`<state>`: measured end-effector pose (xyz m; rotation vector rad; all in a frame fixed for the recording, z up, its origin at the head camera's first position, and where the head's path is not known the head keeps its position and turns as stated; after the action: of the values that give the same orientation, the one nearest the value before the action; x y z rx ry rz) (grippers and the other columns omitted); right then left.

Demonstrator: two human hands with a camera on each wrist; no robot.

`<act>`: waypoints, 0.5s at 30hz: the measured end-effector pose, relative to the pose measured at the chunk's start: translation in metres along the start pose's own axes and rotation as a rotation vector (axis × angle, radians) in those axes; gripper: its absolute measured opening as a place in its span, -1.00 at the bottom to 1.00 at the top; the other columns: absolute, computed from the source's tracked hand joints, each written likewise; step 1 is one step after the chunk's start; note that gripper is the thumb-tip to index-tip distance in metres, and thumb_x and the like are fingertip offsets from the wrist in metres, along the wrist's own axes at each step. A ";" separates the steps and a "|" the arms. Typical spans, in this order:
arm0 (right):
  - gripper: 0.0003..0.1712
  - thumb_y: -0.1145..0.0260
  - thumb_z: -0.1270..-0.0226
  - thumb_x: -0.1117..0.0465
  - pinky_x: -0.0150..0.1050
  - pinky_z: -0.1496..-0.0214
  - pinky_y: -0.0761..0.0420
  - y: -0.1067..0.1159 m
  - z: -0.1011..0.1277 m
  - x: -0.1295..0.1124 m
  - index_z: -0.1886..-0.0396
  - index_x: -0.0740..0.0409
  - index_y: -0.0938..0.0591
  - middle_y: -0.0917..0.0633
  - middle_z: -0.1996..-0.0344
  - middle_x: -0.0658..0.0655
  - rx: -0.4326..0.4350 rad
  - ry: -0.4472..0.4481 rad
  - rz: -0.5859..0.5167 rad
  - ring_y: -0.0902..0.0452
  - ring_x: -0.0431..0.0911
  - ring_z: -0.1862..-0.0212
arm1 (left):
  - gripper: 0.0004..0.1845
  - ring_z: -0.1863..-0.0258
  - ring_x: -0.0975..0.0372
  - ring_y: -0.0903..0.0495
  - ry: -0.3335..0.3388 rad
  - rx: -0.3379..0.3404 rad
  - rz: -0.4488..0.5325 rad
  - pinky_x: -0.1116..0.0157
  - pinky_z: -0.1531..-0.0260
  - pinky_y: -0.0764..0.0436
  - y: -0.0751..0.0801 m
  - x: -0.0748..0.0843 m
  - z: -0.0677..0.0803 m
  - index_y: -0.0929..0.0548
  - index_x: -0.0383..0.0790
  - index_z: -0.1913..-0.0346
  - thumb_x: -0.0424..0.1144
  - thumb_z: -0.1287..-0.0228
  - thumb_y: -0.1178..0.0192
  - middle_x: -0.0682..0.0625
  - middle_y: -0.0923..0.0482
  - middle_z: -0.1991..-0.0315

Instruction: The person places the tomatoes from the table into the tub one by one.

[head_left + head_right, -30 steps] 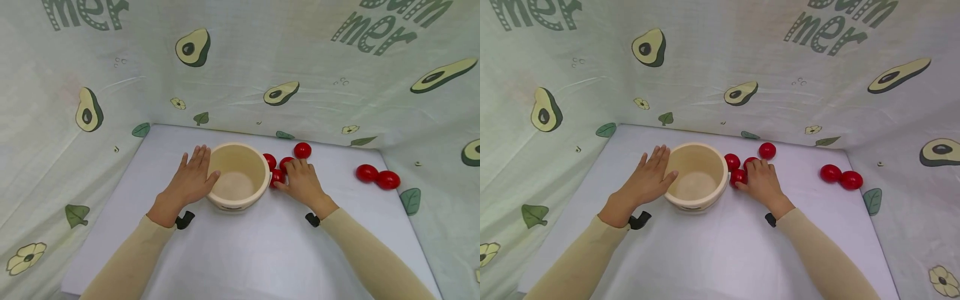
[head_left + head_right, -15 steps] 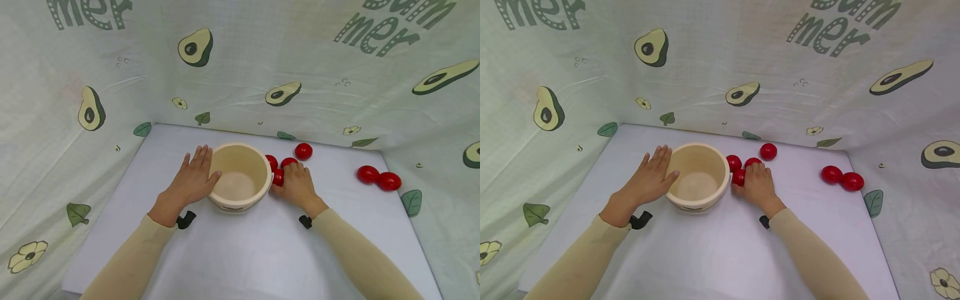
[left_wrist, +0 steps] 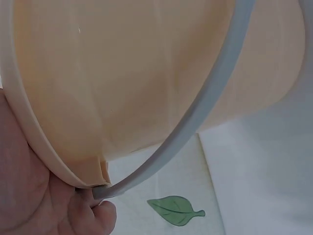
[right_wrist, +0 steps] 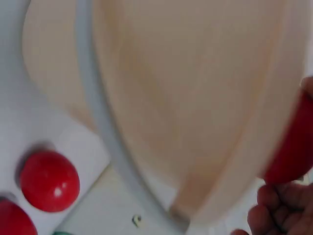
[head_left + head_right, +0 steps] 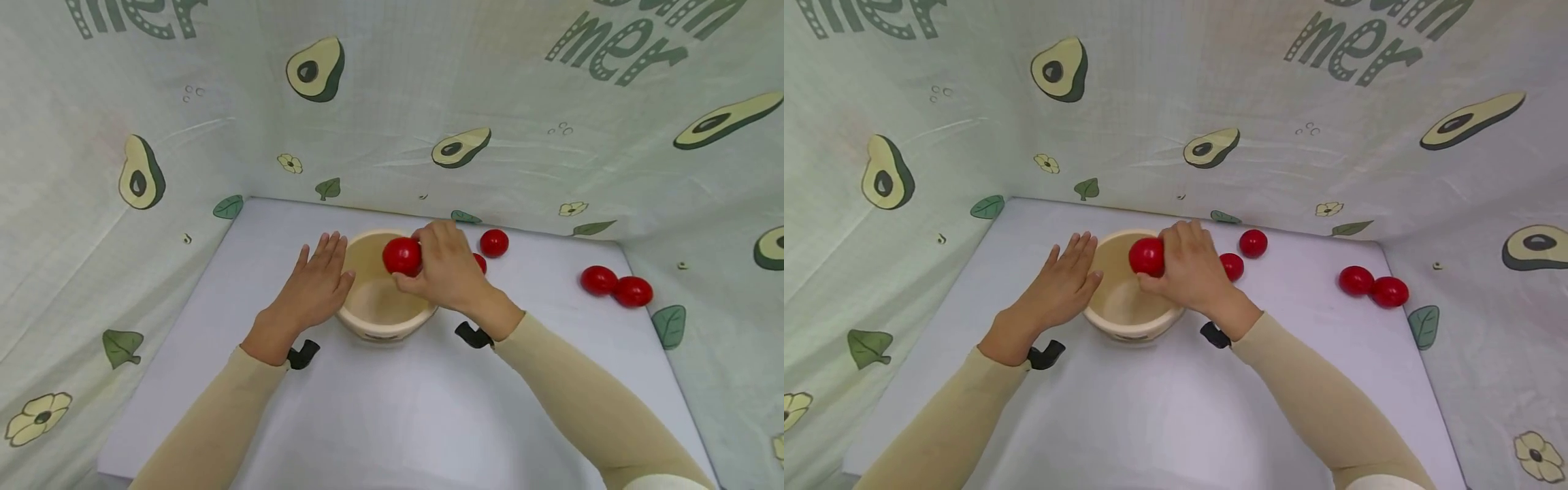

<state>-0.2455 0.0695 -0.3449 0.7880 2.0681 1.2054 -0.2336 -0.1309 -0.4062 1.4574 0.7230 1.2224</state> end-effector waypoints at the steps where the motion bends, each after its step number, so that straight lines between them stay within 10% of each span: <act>1: -0.26 -0.48 -0.17 -0.18 0.04 -0.09 -0.55 -0.007 -0.002 -0.007 -0.03 0.37 -0.55 -0.62 0.10 0.27 -0.045 0.025 0.007 -0.48 0.13 0.01 | -0.23 -0.74 -0.06 0.27 0.000 0.004 -0.006 -0.19 -0.66 0.24 0.000 0.000 0.000 0.12 -0.36 -0.70 0.05 -0.71 0.27 -0.24 0.19 -0.73; 6: -0.26 -0.43 -0.23 -0.25 -0.08 -0.17 -0.57 -0.041 -0.005 -0.024 -0.07 0.31 -0.58 -0.64 0.06 0.20 -0.222 0.117 0.090 -0.49 0.07 -0.01 | -0.23 -0.74 -0.06 0.27 0.009 0.002 -0.012 -0.18 -0.67 0.22 -0.002 0.002 -0.002 0.12 -0.36 -0.70 0.03 -0.70 0.24 -0.24 0.18 -0.74; 15: -0.25 -0.43 -0.29 -0.26 -0.09 -0.24 -0.56 -0.054 -0.006 -0.023 -0.16 0.28 -0.58 -0.64 -0.01 0.18 -0.293 0.124 0.128 -0.50 0.05 -0.08 | -0.20 -0.74 -0.06 0.26 -0.005 0.000 -0.065 -0.17 -0.67 0.23 -0.001 0.001 -0.002 0.13 -0.36 -0.70 0.06 -0.69 0.23 -0.23 0.20 -0.74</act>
<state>-0.2458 0.0268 -0.3861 0.7298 1.8984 1.6197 -0.2348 -0.1291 -0.4068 1.4261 0.7617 1.1685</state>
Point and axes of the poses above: each hand's wrist, its own z-axis away from the middle knuckle, its own y-axis out of the back of the hand, x = y × z, the point moved 8 cm from there along -z, towards the middle knuckle
